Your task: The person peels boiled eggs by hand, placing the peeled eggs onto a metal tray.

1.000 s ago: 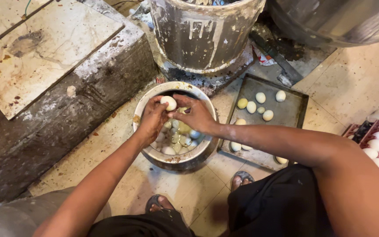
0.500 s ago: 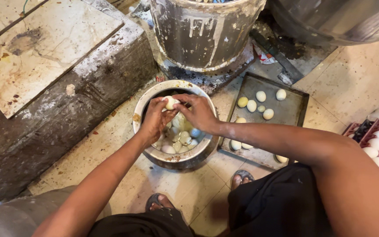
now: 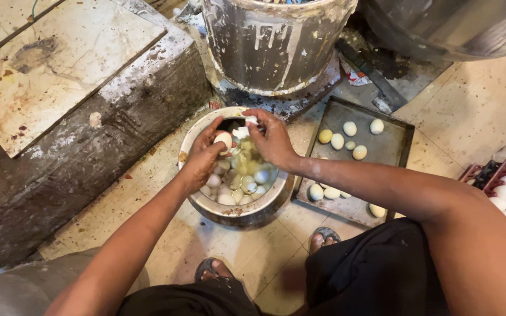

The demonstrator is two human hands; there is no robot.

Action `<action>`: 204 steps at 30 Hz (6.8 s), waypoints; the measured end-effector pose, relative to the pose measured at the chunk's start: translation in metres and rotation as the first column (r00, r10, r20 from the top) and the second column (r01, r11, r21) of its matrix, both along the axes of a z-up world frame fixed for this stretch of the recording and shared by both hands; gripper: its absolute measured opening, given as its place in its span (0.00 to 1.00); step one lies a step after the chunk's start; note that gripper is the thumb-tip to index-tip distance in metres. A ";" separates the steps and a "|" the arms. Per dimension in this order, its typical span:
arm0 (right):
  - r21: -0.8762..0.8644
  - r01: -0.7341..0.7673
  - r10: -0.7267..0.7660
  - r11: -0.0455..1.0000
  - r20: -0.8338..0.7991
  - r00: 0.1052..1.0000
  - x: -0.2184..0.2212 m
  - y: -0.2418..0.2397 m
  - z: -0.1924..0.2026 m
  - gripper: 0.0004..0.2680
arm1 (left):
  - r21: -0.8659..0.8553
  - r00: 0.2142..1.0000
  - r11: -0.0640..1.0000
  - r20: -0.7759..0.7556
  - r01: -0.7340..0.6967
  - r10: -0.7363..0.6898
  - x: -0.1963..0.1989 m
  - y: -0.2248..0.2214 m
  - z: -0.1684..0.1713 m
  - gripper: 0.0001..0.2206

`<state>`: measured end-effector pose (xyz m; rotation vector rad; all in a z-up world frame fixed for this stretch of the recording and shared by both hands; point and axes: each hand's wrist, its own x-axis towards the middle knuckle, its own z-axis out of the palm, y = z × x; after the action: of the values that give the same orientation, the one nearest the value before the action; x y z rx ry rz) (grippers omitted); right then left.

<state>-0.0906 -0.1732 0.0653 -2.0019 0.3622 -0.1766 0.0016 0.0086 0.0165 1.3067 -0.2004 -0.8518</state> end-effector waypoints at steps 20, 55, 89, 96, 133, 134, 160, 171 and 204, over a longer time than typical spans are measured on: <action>-0.417 -0.885 0.240 0.206 -0.855 0.459 0.040 0.025 -0.084 0.16 | 0.916 0.120 0.380 0.394 -0.127 -0.911 -0.019 0.014 -0.001 0.18; -0.691 -0.368 0.340 0.622 -0.185 0.922 0.022 -0.136 0.009 0.07 | 0.929 -0.226 0.201 0.134 -0.311 -0.965 -0.005 -0.023 -0.021 0.12; 0.590 -0.569 0.799 0.574 -0.557 0.228 0.013 0.036 -0.066 0.18 | 0.791 -0.022 0.605 0.606 -0.093 -0.795 0.015 0.038 0.035 0.13; 0.705 -0.611 0.898 0.359 -0.440 0.020 0.005 0.026 -0.081 0.13 | 0.840 -0.039 0.533 0.532 -0.099 -0.846 0.010 0.030 0.031 0.14; -0.184 -0.426 0.399 0.886 -0.169 0.901 0.004 -0.005 -0.012 0.22 | 0.115 0.988 0.986 0.115 -0.117 0.104 -0.004 0.002 -0.010 0.22; -0.192 -0.443 0.427 0.876 -0.122 0.896 0.005 -0.004 -0.010 0.23 | 0.096 0.992 0.992 0.101 -0.085 0.076 -0.004 0.001 -0.012 0.22; 0.050 -0.258 0.263 0.965 -0.177 0.948 0.019 -0.041 -0.001 0.14 | 0.388 0.974 0.916 0.146 0.105 -0.173 -0.003 -0.012 -0.019 0.19; -0.298 -0.500 0.447 0.813 -0.231 0.864 0.000 -0.007 -0.042 0.17 | 0.251 0.996 0.964 -0.037 0.083 -0.077 -0.010 -0.025 -0.034 0.21; -0.178 -0.600 0.367 0.780 -0.646 0.669 0.017 -0.189 -0.038 0.12 | 0.980 0.069 0.197 0.195 0.012 -0.978 0.000 -0.003 -0.029 0.10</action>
<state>-0.0738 -0.3620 0.0277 -2.4391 0.1430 0.8047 0.0019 0.0055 -0.0126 2.7262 -1.6675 -0.8584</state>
